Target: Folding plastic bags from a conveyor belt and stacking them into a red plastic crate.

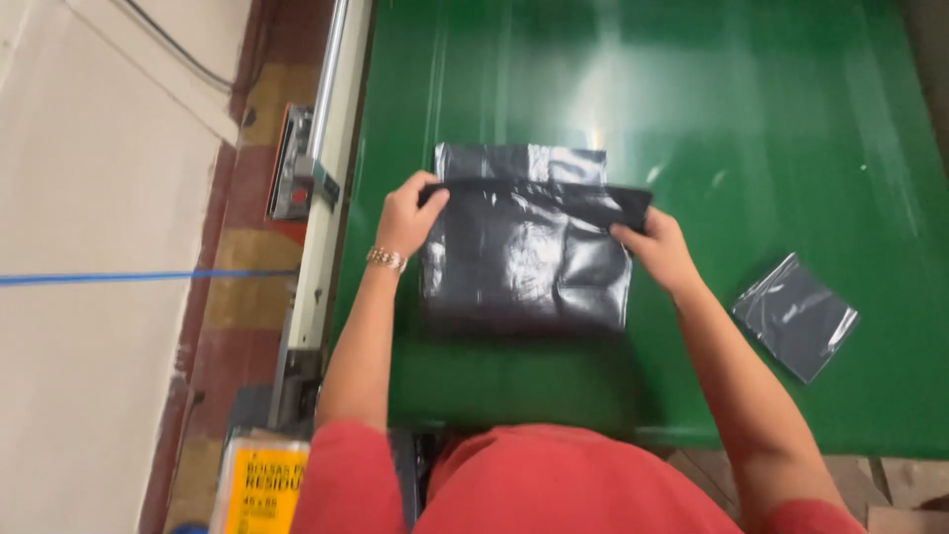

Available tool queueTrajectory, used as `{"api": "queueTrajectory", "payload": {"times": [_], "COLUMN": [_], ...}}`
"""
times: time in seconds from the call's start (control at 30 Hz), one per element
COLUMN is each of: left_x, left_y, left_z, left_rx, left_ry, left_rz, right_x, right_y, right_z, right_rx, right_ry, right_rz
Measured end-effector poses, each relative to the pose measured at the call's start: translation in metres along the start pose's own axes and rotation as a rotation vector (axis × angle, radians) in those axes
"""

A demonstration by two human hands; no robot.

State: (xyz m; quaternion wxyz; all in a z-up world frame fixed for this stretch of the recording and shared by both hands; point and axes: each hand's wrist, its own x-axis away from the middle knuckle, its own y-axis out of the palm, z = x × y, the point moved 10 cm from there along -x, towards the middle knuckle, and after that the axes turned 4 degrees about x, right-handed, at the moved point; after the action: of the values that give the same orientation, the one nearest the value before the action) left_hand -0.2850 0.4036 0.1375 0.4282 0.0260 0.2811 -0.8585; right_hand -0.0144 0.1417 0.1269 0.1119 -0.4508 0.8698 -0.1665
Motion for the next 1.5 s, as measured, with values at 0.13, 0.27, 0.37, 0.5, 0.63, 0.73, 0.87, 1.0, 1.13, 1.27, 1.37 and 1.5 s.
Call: {"api": "queueTrajectory", "payload": {"times": [0.13, 0.27, 0.37, 0.5, 0.63, 0.73, 0.87, 1.0, 1.13, 1.27, 1.37, 1.5], "left_x": [-0.080, -0.108, -0.111, -0.108, -0.093, -0.072, -0.040, 0.006, 0.022, 0.055, 0.076, 0.095], "left_y": [0.046, 0.082, 0.089, 0.088, 0.067, 0.038, 0.099, 0.171, 0.148, 0.124, 0.109, 0.073], "left_z": [-0.073, -0.133, -0.145, -0.144, -0.096, -0.047, -0.067, -0.085, -0.093, -0.114, -0.127, -0.115], "left_rx": [-0.083, -0.296, -0.311, -0.200, -0.220, -0.301, 0.388, 0.887, 1.307, 1.475, 1.421, 1.172], "left_ry": [-0.141, -0.278, -0.290, -0.263, -0.185, 0.079, -0.226, -0.718, -0.840, -1.024, -1.012, -0.745], "left_rz": [-0.001, -0.090, -0.127, -0.175, -0.137, 0.238, -0.023, -0.394, -0.327, -0.056, 0.118, 0.115], "right_x": [-0.101, -0.148, -0.153, -0.174, -0.204, -0.221, -0.210, -0.161, -0.058, 0.053, 0.090, 0.122], "right_y": [0.005, 0.005, 0.004, 0.017, 0.030, 0.043, 0.052, 0.053, 0.046, 0.055, 0.065, 0.070], "right_z": [0.082, 0.163, 0.148, 0.095, 0.137, 0.169, 0.141, 0.075, -0.004, -0.038, -0.021, -0.017], "right_rx": [-0.004, 0.456, 0.606, 0.706, 0.827, 1.053, 1.059, 0.875, 0.973, 0.845, 0.805, 0.740], "right_ry": [0.086, 0.234, 0.290, 0.037, 0.249, 0.371, 0.331, 0.181, -0.344, -0.580, -0.643, -0.681], "right_rz": [0.101, 0.139, 0.119, 0.053, -0.122, -0.322, -0.300, -0.110, 0.143, 0.244, 0.300, 0.328]}}
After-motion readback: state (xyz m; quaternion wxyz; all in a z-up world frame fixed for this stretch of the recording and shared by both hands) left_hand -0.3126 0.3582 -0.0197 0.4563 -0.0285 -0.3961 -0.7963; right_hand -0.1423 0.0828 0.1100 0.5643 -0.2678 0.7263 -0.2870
